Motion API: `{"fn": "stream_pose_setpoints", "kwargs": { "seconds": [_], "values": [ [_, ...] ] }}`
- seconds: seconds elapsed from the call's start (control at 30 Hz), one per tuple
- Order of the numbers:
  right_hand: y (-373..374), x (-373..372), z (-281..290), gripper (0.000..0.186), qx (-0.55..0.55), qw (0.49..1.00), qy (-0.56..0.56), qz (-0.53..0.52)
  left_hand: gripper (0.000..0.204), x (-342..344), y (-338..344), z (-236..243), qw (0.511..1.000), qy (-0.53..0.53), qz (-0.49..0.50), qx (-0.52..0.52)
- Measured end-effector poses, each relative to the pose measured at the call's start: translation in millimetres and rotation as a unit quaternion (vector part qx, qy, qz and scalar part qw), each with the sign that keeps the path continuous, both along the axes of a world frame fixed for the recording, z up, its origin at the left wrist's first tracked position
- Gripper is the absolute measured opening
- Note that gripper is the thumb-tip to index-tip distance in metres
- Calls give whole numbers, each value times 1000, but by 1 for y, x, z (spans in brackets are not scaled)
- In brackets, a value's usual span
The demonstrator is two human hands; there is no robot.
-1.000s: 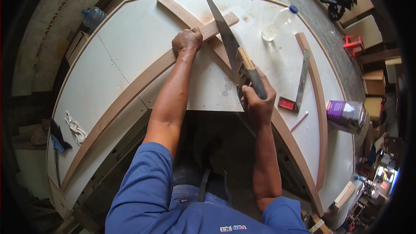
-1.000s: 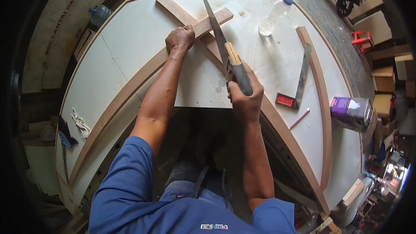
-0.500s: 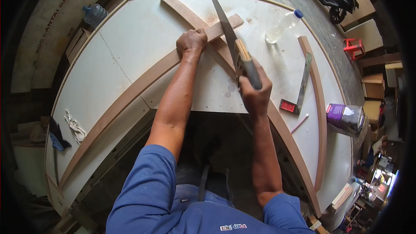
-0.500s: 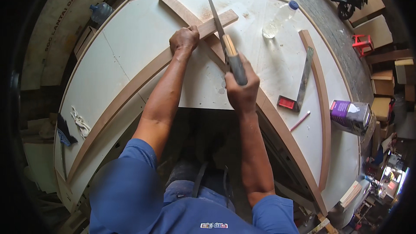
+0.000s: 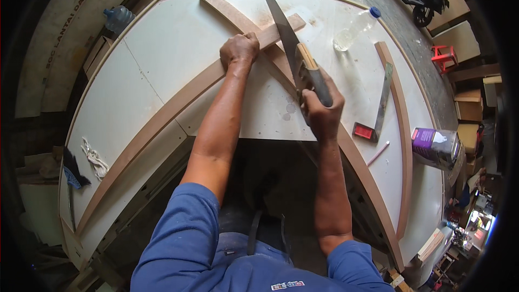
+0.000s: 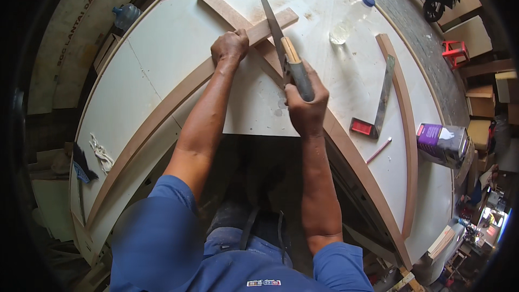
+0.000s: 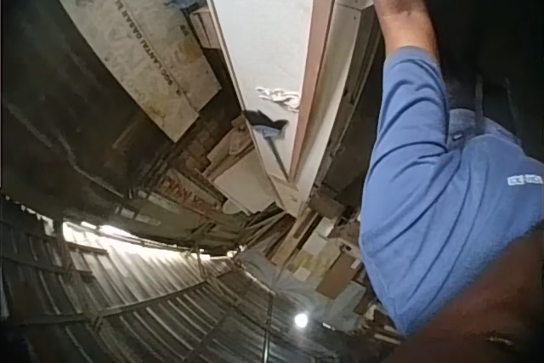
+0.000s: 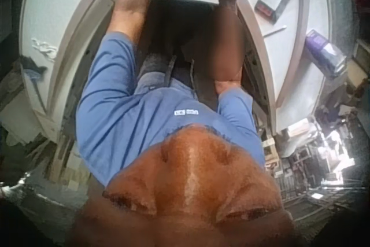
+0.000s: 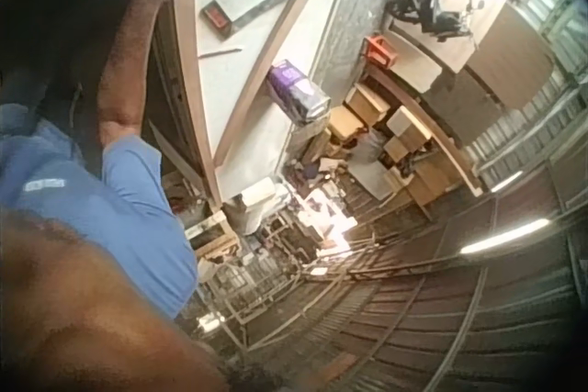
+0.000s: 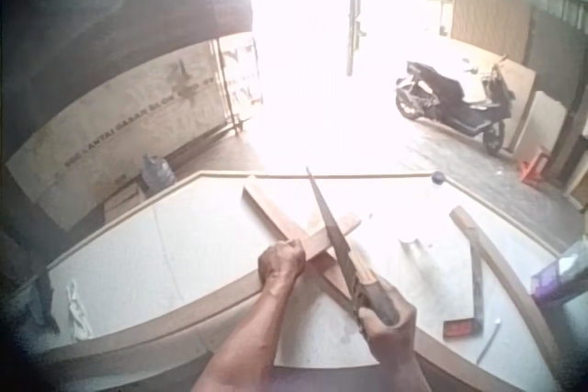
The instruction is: The person marks lines on wooden boards using a pencil and a try square, then saws one of the boards with a hand saw.
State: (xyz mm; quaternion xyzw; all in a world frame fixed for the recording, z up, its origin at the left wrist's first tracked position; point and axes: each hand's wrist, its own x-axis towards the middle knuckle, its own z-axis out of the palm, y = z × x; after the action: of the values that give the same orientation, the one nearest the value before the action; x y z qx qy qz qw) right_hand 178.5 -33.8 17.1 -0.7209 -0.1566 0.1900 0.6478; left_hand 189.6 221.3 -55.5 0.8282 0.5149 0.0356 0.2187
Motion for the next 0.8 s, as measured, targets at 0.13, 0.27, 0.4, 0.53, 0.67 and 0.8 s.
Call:
{"fn": "stream_pose_setpoints", "kwargs": {
  "seconds": [0.13,0.27,0.4,0.53,0.67,0.8],
  "values": [
    [-72,-49,25,56,-69,997,-34,1,63,1,-1,0,1000,8,4,-16],
    [-136,-102,64,59,-115,993,-1,-27,63,2,2,-6,1000,0,1,-11],
    [-70,-51,30,53,-56,998,-18,-16,60,3,0,-11,1000,11,-3,16],
    [5,9,-7,47,5,1000,-27,2,59,2,-3,-7,1000,13,4,24],
    [-59,-35,22,51,-72,996,-53,0,64,0,-2,-5,1000,-16,8,-3],
    [-132,-102,65,51,-109,994,14,-31,63,2,-1,-8,1000,-14,4,-6]
  ]
}}
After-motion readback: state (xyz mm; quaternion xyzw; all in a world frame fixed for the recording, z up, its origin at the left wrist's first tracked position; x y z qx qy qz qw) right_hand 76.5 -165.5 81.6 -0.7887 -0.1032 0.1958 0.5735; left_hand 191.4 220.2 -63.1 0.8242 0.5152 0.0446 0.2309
